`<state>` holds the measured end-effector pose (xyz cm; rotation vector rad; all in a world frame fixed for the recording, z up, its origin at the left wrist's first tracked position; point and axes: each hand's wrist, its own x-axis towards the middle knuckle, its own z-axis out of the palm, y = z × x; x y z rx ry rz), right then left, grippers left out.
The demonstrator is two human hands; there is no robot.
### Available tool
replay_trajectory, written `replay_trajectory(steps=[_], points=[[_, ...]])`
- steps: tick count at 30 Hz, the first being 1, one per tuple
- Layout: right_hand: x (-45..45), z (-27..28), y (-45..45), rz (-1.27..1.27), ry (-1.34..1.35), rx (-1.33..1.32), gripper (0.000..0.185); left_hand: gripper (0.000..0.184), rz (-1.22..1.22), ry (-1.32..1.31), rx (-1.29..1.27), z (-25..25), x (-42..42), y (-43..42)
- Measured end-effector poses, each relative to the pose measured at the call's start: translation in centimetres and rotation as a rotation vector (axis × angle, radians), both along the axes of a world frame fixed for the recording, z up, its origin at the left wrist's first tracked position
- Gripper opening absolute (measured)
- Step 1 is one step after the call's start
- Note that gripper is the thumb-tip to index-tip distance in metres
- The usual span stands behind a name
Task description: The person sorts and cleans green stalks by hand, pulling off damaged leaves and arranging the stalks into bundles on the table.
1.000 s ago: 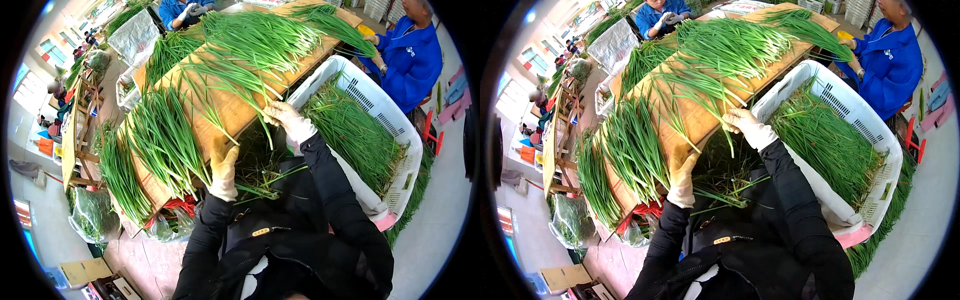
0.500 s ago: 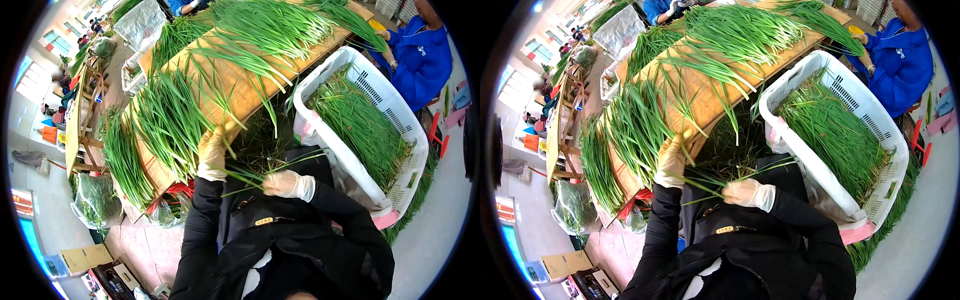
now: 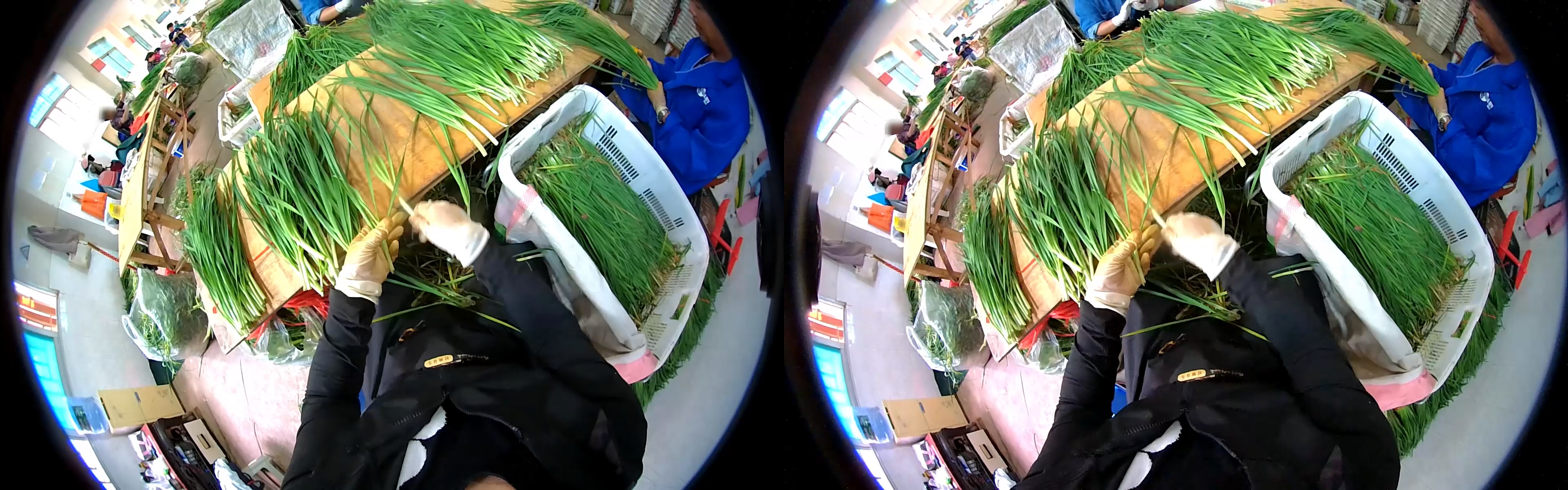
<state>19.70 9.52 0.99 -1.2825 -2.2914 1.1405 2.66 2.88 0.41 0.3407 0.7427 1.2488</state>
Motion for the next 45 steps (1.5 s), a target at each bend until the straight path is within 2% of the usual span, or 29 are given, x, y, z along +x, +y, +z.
replay_trajectory(steps=[1,2,4,5,6,8,9,10,12,14,15,18,20,21,22,24,26,28,30,31,32,34,35,37,38,39,40,42,45], points=[[0.2,0.1,-1.5,0.064,-0.049,0.234,0.023,0.045,0.045,0.098,0.005,-0.3,0.2,0.0],[0.3,-0.1,-3.4,0.068,0.076,0.261,0.022,0.045,0.038,0.091,0.000,-0.5,0.6,0.0],[0.9,1.0,-7.0,0.256,0.046,0.509,0.018,0.034,0.110,0.054,-0.012,1.0,2.4,0.2],[2.1,1.4,-7.9,0.192,0.199,0.235,0.028,0.041,0.013,0.044,0.013,0.7,1.8,0.5],[3.4,2.9,-8.6,0.125,0.351,-0.036,0.039,0.038,0.029,0.017,-0.037,1.3,2.2,0.9],[6.6,1.6,-6.5,-0.198,0.142,0.243,0.055,0.044,-0.119,-0.116,-0.023,0.3,0.7,1.0],[8.5,0.9,-5.0,-0.341,0.152,-0.013,0.056,0.045,-0.125,-0.084,-0.062,1.1,1.1,1.0],[9.6,1.7,-3.7,-0.410,0.020,-0.104,0.052,0.046,-0.236,-0.248,-0.019,0.4,0.8,1.2],[10.1,-4.0,-1.3,-0.367,0.628,-0.388,0.044,0.049,-0.271,-0.359,-0.005,0.1,1.9,1.4],[9.3,-3.4,-0.4,-0.309,0.713,-0.669,0.036,0.053,-0.203,-0.158,-0.023,0.6,3.4,1.4],[8.6,-5.1,-0.1,-0.229,0.770,-0.610,0.035,0.053,-0.162,-0.176,0.018,0.3,4.0,1.6],[5.1,-3.6,-2.8,-0.105,0.687,-0.189,0.023,0.051,-0.098,0.029,-0.003,-0.2,4.7,1.2],[4.4,-1.0,-4.7,0.250,0.211,0.407,0.020,0.047,-0.108,0.012,0.040,-1.1,5.4,1.1],[4.7,1.8,-4.5,0.403,0.139,-0.173,0.024,0.046,-0.116,0.038,0.033,-0.8,5.3,0.9],[5.4,1.9,-3.3,0.379,0.238,-0.169,0.029,0.044,-0.125,0.063,0.027,-0.7,5.2,0.8],[6.3,3.4,0.5,-0.175,0.049,0.223,0.031,0.042,-0.211,-0.202,0.005,0.9,4.6,1.0],[8.0,4.0,5.7,-0.499,-0.117,0.357,0.032,0.042,-0.149,-0.096,0.037,4.7,4.1,1.0],[8.8,1.2,10.4,-0.691,-0.345,0.548,0.032,0.044,-0.095,-0.133,0.241,6.5,3.2,1.1],[9.5,0.2,13.4,-0.494,-0.436,0.342,0.029,0.045,-0.012,-0.159,0.296,7.8,3.2,1.7],[9.7,0.1,14.0,-0.445,-0.373,0.352,0.033,0.045,0.042,-0.140,0.233,7.9,3.1,2.0],[9.7,-0.4,14.8,-0.411,-0.365,0.531,0.031,0.053,0.027,-0.116,0.204,5.9,1.9,2.6],[8.6,4.6,11.4,-0.408,-0.242,0.608,0.024,0.047,-0.003,-0.222,0.080,4.6,1.5,3.1],[7.7,7.3,9.1,-0.383,-0.230,0.384,0.020,0.042,0.004,-0.223,0.049,3.7,1.6,3.3],[6.2,4.9,5.4,-0.227,0.203,0.879,0.016,0.039,0.019,-0.262,-0.007,2.3,2.0,3.7],[5.5,4.0,3.9,-0.110,0.290,0.880,0.016,0.038,0.012,-0.265,-0.021,2.4,2.5,4.1],[4.9,3.1,1.9,-0.136,0.300,0.695,0.018,0.037,-0.016,-0.284,0.001,1.2,2.5,4.7],[4.4,2.9,0.1,-0.124,0.292,0.701,0.016,0.038,-0.022,-0.258,0.099,0.3,2.5,4.8],[4.3,2.4,-2.1,-0.059,0.294,0.584,0.020,0.038,-0.159,-0.289,0.055,-0.3,2.0,5.0],[4.6,2.0,-2.9,0.124,0.542,0.563,0.029,0.044,-0.106,-0.251,0.013,-0.4,2.3,4.4]])
